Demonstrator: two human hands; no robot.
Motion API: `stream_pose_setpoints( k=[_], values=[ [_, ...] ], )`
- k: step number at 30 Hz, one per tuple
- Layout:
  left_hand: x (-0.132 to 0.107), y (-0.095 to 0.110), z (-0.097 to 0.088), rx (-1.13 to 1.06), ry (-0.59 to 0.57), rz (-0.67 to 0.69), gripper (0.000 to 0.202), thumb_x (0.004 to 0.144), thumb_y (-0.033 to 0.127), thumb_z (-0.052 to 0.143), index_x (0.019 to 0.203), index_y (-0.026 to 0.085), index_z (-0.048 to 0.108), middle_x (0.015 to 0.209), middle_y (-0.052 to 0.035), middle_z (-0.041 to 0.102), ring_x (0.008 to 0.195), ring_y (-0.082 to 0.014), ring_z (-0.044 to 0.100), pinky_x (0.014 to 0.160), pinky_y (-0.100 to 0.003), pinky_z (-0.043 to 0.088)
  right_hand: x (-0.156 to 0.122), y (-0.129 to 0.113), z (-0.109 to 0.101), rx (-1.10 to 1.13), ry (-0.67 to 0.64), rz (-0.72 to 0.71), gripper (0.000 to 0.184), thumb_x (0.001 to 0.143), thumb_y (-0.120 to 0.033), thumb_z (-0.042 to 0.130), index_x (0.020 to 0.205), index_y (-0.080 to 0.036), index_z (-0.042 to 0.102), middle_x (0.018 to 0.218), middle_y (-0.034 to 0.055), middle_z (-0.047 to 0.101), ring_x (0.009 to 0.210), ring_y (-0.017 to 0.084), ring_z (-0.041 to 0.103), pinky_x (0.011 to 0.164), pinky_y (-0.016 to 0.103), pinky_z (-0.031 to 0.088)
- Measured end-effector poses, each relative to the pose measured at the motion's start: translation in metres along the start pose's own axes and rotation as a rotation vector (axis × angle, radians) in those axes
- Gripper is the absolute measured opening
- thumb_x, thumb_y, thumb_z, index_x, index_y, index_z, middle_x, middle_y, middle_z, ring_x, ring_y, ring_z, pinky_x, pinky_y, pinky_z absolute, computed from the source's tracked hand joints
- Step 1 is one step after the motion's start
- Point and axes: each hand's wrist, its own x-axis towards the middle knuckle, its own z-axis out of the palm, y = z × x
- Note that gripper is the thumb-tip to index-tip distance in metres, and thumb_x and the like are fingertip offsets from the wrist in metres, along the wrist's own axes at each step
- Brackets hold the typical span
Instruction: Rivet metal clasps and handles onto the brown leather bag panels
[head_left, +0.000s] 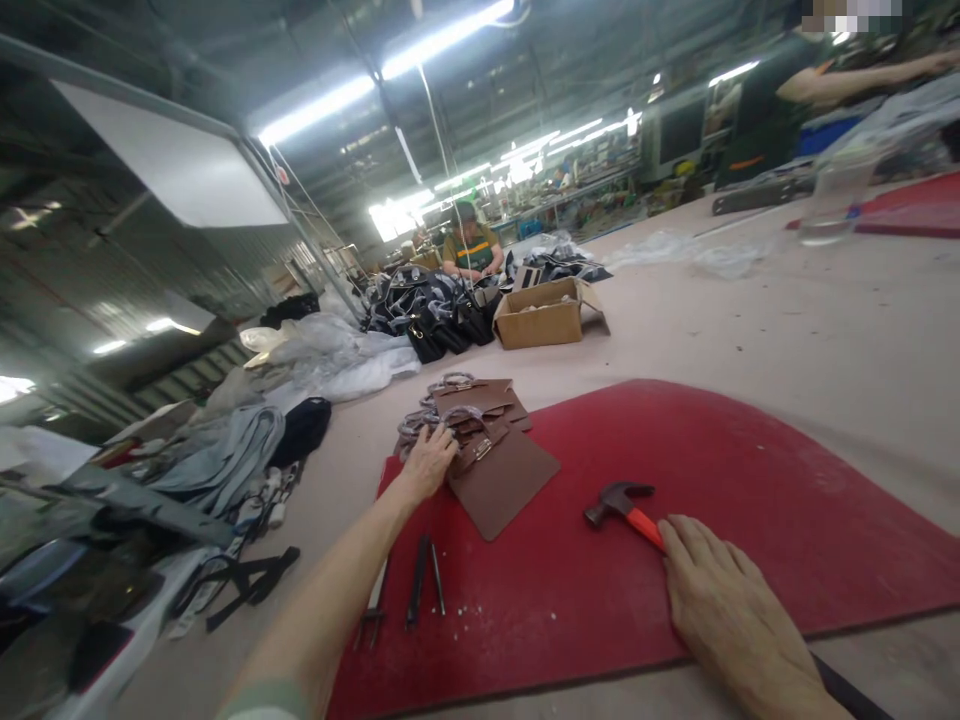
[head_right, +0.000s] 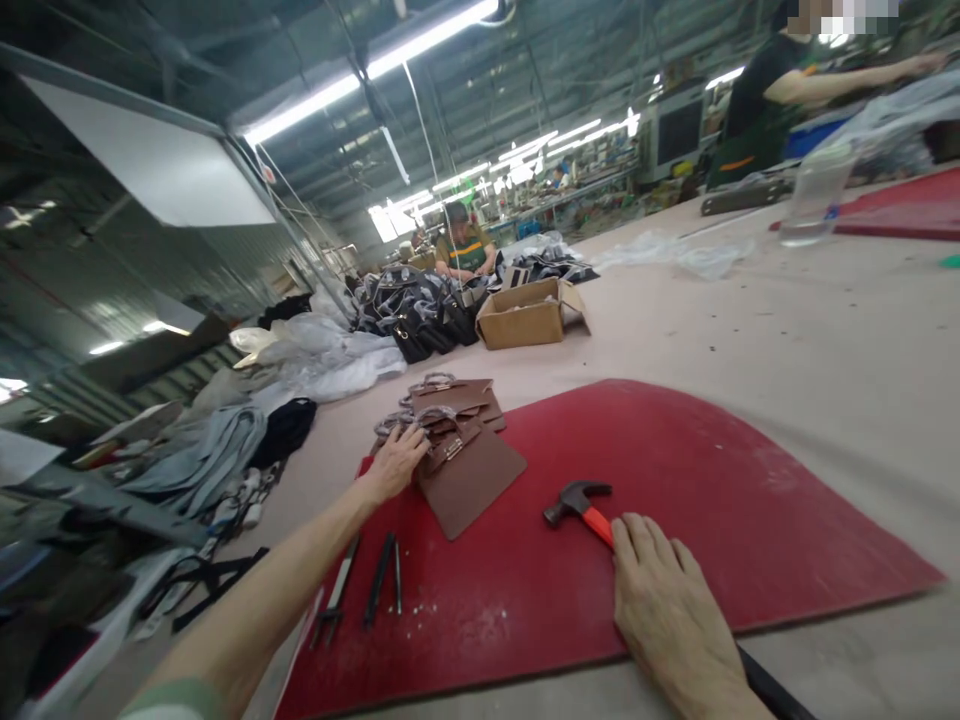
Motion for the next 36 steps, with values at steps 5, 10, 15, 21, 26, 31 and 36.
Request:
stream_pose_setpoints(
  k=[5,10,15,21,26,31,36],
  values=[
    [0.014,-0.009,0.005,0.004,-0.01,0.072,0.032,0.083,0.0,0.047,0.105,0.011,0.067,0.131,-0.0181,0.059,0.138,-0.0318,0.043,0.119,-0.06,0.023,0.001,-0.003,-0.002,0.07,-0.083,0.036,0.043,0.088,-0.007,0.04,0.122,-0.007,0.064,0.127,0.0208,0.065,0.113,0.033,0.062,0.092,0.049,0.05],
    [0.006,-0.024,-0.028,0.036,0.006,0.186,0.033,0.082,-0.004,0.043,0.095,0.015,0.067,0.105,-0.0114,0.067,0.121,-0.0261,0.055,0.121,-0.059,0.019,0.001,-0.003,-0.001,0.138,-0.154,0.076,0.044,0.089,-0.01,0.04,0.127,-0.007,0.062,0.13,0.0229,0.063,0.118,0.036,0.058,0.096,0.051,0.046],
    [-0.047,-0.016,-0.08,-0.021,0.045,0.242,0.032,0.091,0.002,0.037,0.09,0.018,0.065,0.086,-0.0056,0.064,0.092,-0.0197,0.061,0.116,-0.053,0.032,0.002,-0.004,-0.005,0.163,-0.198,0.109,0.043,0.09,-0.012,0.041,0.129,-0.009,0.058,0.132,0.0217,0.061,0.12,0.034,0.057,0.098,0.049,0.044],
    [-0.139,0.1,-0.103,-0.229,0.252,0.183,0.024,0.095,0.012,0.044,0.113,0.016,0.059,0.075,-0.0034,0.06,0.068,-0.0177,0.058,0.067,-0.03,0.05,0.008,-0.005,-0.014,0.158,-0.23,0.093,0.04,0.093,-0.015,0.041,0.128,-0.007,0.056,0.131,0.0211,0.061,0.12,0.033,0.055,0.099,0.046,0.041],
    [-0.166,0.227,-0.09,-0.597,0.253,-0.135,0.035,0.088,0.006,0.042,0.119,0.018,0.053,0.089,-0.0066,0.064,0.065,-0.0158,0.063,0.057,-0.025,0.052,0.011,-0.005,-0.018,0.173,-0.221,0.076,0.038,0.092,-0.018,0.043,0.125,-0.006,0.057,0.129,0.0229,0.06,0.116,0.034,0.056,0.095,0.045,0.043],
    [-0.161,0.279,-0.087,-0.754,0.209,-0.266,0.042,0.081,0.0,0.043,0.117,0.02,0.053,0.108,-0.0117,0.064,0.077,-0.019,0.069,0.066,-0.029,0.061,0.011,-0.006,-0.02,0.162,-0.227,0.058,0.037,0.094,-0.02,0.042,0.125,-0.008,0.056,0.128,0.0208,0.06,0.114,0.032,0.056,0.093,0.042,0.043],
    [-0.166,0.289,-0.098,-0.918,0.216,-0.24,0.043,0.082,0.002,0.046,0.123,0.016,0.051,0.132,-0.019,0.056,0.11,-0.0257,0.067,0.086,-0.035,0.063,0.013,-0.008,-0.024,0.169,-0.229,0.05,0.035,0.094,-0.021,0.041,0.124,-0.009,0.055,0.127,0.0205,0.06,0.111,0.031,0.056,0.088,0.042,0.043]
  ],
)
